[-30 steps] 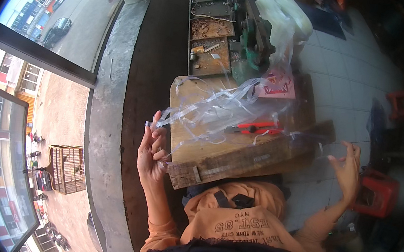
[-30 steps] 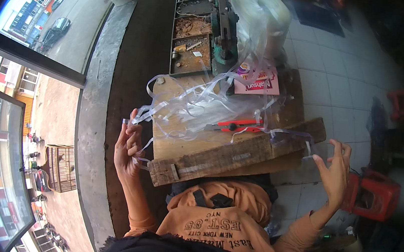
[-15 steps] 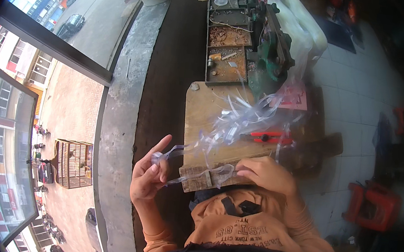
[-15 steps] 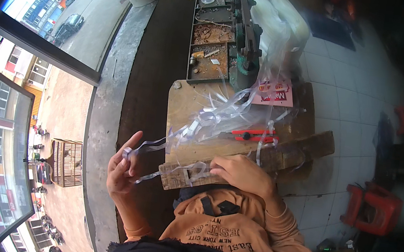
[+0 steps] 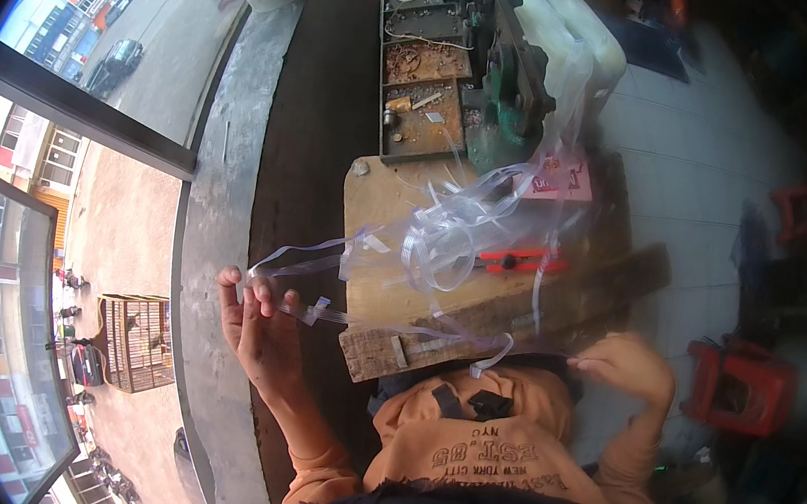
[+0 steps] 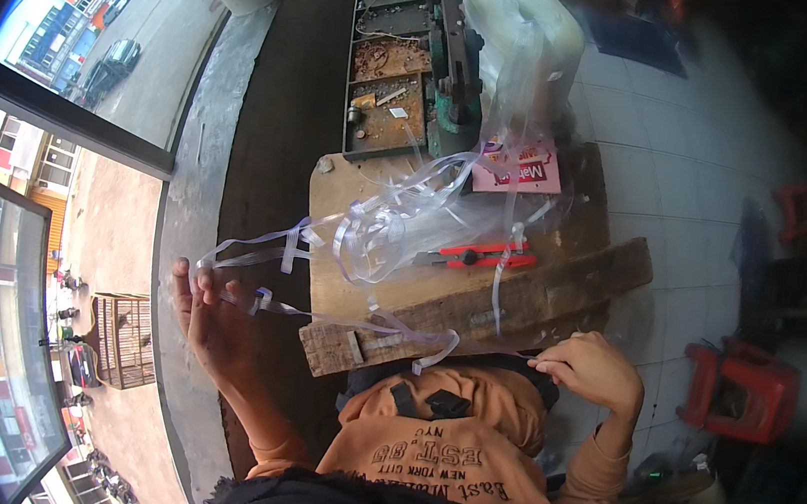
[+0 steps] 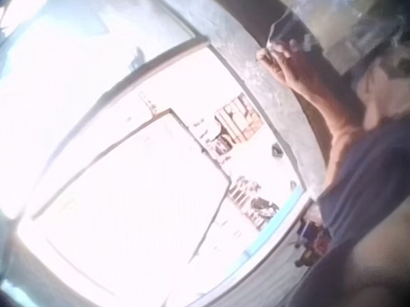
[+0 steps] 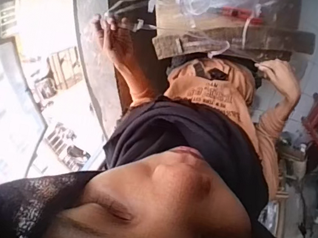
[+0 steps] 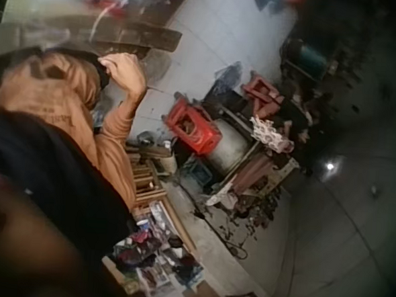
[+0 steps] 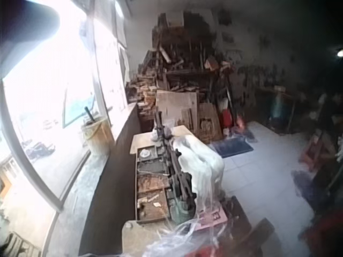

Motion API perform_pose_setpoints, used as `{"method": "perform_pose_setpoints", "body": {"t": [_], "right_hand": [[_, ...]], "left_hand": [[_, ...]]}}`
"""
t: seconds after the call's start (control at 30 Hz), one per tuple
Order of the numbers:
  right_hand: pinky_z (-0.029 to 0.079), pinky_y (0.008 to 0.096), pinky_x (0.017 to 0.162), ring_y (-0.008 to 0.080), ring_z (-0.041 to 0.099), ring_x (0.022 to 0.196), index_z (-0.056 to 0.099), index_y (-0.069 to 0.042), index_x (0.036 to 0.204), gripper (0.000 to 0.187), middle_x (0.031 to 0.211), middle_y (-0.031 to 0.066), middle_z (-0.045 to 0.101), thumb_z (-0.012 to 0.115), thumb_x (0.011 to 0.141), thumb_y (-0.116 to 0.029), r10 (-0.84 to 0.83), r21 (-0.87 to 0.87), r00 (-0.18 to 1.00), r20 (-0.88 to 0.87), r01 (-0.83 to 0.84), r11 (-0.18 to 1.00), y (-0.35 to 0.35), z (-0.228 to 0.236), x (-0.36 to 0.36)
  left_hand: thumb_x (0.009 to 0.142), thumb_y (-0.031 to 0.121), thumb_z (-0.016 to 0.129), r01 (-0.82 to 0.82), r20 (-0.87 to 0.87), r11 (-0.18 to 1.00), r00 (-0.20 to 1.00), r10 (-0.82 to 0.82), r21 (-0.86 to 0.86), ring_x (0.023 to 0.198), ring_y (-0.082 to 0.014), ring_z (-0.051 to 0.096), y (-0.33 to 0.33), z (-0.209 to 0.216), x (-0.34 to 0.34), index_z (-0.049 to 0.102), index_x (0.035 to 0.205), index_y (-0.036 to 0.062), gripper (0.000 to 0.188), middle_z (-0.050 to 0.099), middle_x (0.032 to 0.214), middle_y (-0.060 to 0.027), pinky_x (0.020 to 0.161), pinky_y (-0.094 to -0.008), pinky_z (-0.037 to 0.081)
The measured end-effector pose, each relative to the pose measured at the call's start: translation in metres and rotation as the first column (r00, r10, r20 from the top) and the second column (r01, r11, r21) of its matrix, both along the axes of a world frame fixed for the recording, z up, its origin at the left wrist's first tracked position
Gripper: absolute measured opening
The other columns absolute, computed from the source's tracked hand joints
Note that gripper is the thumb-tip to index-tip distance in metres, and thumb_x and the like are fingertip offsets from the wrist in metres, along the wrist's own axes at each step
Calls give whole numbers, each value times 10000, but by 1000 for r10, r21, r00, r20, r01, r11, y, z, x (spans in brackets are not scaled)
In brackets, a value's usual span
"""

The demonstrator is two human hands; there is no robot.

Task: The person separates and pulls individual clear plastic strips from a bundle and cuts them to length using a small blade on a wooden block.

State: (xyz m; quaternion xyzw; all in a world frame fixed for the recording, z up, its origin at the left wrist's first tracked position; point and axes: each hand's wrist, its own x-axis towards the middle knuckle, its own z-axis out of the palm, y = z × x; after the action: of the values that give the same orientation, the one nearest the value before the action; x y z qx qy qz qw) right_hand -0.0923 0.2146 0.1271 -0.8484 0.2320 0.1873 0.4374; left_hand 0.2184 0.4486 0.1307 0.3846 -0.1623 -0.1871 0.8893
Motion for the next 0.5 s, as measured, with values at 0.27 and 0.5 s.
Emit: {"method": "perform_pose_setpoints", "body": {"t": [0.27, 0.5], "right_hand": [[431, 383, 843, 328, 556, 948, 567, 38, 1101, 426, 1039, 164, 559, 653, 791, -242, -69, -266, 915, 398, 187, 946, 25, -9, 56], [462, 358, 781, 317, 588, 872, 603, 55, 986, 331, 961, 166, 595, 638, 820, -229, -210, 3, 727, 653, 275, 961, 79, -68, 160]], "left_hand": [[821, -82, 479, 206, -47, 978, 977, -207, -35, 1043, -280, 545, -17, -1, -23, 54, 1420, 86, 754, 233, 1399, -210, 510, -301, 598], [790, -143, 439, 283, -129, 951, 946, -298, -125, 1109, -352, 519, -22, -1, -39, 33, 1414, 90, 780, 206, 1388, -266, 545, -320, 610]]}}
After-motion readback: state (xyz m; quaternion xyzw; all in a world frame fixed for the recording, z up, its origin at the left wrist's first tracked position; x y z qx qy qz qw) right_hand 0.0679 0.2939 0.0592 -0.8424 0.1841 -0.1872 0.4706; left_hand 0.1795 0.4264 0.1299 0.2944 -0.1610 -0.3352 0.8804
